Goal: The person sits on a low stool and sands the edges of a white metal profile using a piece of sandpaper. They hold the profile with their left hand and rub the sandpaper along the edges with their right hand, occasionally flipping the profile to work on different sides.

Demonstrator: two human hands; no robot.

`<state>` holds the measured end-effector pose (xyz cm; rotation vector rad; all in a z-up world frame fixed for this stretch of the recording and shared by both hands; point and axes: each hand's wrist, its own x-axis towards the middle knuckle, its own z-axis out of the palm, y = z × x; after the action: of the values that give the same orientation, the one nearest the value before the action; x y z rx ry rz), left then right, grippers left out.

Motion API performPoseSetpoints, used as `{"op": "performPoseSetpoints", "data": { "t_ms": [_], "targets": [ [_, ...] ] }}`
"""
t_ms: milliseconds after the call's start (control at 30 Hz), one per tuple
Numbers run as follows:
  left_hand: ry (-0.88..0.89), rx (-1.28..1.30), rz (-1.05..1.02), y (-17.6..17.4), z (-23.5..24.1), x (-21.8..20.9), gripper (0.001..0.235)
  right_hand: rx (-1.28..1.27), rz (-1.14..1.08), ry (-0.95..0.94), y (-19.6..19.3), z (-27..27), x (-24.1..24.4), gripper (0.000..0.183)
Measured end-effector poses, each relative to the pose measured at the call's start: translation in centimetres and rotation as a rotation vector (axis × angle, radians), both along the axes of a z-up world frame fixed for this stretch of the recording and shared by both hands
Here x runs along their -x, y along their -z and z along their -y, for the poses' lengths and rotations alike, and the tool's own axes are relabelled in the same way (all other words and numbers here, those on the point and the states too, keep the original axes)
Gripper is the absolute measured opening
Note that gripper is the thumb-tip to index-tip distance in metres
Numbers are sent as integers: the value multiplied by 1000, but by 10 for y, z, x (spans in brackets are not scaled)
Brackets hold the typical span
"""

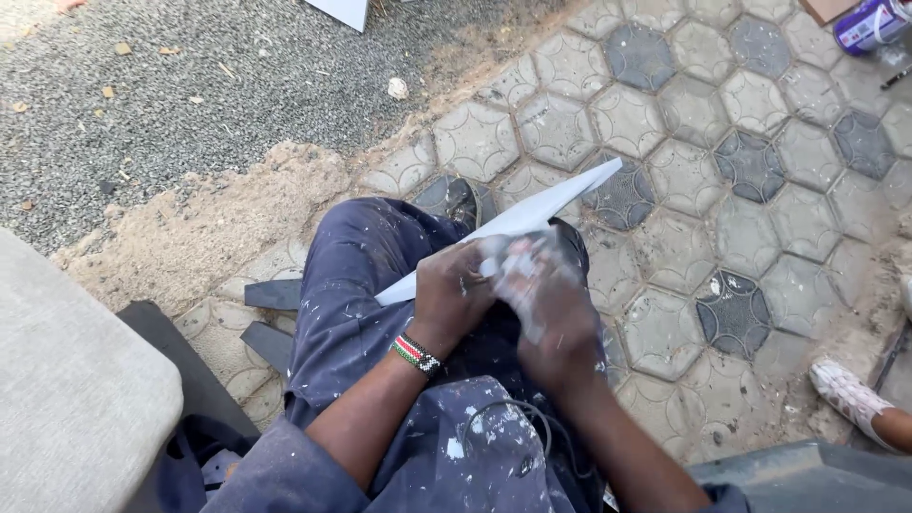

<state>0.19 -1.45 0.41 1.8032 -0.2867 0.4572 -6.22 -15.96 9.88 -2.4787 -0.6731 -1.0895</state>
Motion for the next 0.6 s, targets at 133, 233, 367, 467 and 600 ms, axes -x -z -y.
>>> {"op": "performPoseSetpoints", "data": {
  "t_ms": [133, 233, 367, 467, 600],
  "targets": [
    [-5, 3, 44, -31, 1, -3, 19, 91, 13, 47, 47, 46, -24, 27],
    [-11, -3, 44, -23, 0, -10, 33, -63, -144, 110, 71, 81, -57, 27],
    [10, 51, 55, -18, -3, -6, 30, -87, -159, 71, 27, 24, -10, 25],
    [12, 73, 44, -20, -6, 0, 26, -50, -142, 37, -26, -12, -2, 26],
    [-16, 44, 41, -13, -7, -7, 39, -203, -462, 225, 100, 96, -59, 23]
  ]
}}
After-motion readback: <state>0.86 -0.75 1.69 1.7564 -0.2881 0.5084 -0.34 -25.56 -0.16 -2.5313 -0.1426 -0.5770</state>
